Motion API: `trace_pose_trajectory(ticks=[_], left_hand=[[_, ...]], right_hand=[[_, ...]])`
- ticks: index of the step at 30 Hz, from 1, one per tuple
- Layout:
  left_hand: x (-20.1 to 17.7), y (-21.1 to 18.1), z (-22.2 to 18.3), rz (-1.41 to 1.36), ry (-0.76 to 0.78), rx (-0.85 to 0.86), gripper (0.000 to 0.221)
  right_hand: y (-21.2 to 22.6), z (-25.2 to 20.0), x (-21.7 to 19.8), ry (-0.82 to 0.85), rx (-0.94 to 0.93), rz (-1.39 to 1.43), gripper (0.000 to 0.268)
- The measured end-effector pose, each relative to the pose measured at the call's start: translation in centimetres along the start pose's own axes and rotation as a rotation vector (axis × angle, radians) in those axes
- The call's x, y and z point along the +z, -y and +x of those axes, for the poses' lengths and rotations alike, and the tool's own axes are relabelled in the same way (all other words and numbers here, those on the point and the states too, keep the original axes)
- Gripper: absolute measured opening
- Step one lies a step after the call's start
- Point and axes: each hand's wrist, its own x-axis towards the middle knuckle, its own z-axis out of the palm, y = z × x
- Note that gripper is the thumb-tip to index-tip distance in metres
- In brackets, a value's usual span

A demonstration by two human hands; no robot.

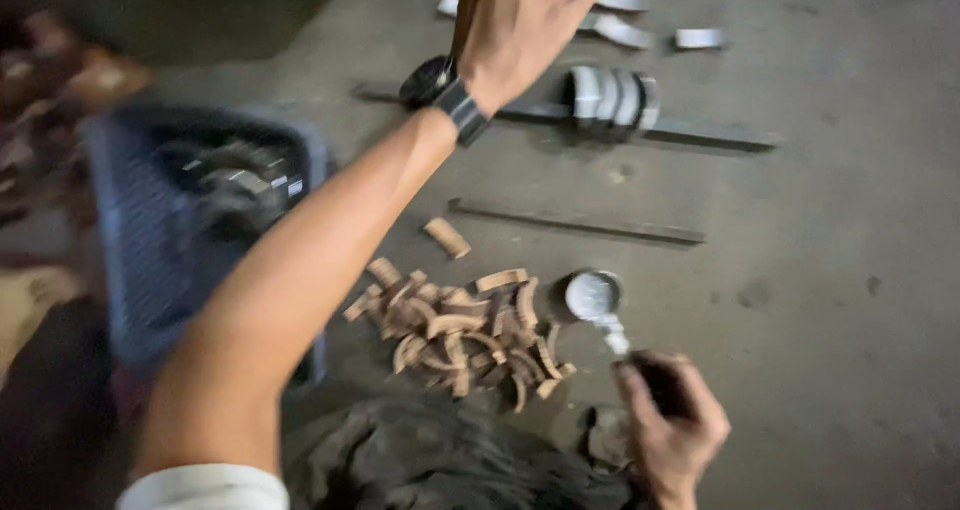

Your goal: Applying adhesive and assembling metal components for brake shoe linings.

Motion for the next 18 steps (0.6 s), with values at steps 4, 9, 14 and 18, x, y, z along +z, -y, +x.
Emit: trace_pose_trajectory(ticks=[4, 9, 14, 18], left_hand=[[-14.9, -3.8, -5.7, 0.129, 0.086, 0.136, 0.013], [-30.1, -2.3, -14.9, -0.010, 0.033, -0.088, 0.052], [-35.2, 7.4, -22.2, 0.619, -0.189, -0.364, 0.030], [-30.7, 19.1, -26.2, 0.370, -0.186, -0.544, 0.023]], right_hand=[[0.3, -0.4, 0.0, -0.018, -0.092, -0.080, 0.016], [-0.1, -1.5, 0.4, -0.014, -0.232, -0.054, 0.011], [0.8, -0.9, -0.1, -0.019, -0.387, -0.336, 0.017], [2.8, -1.3, 0.3, -0.004, -0.408, -0.443, 0.016]])
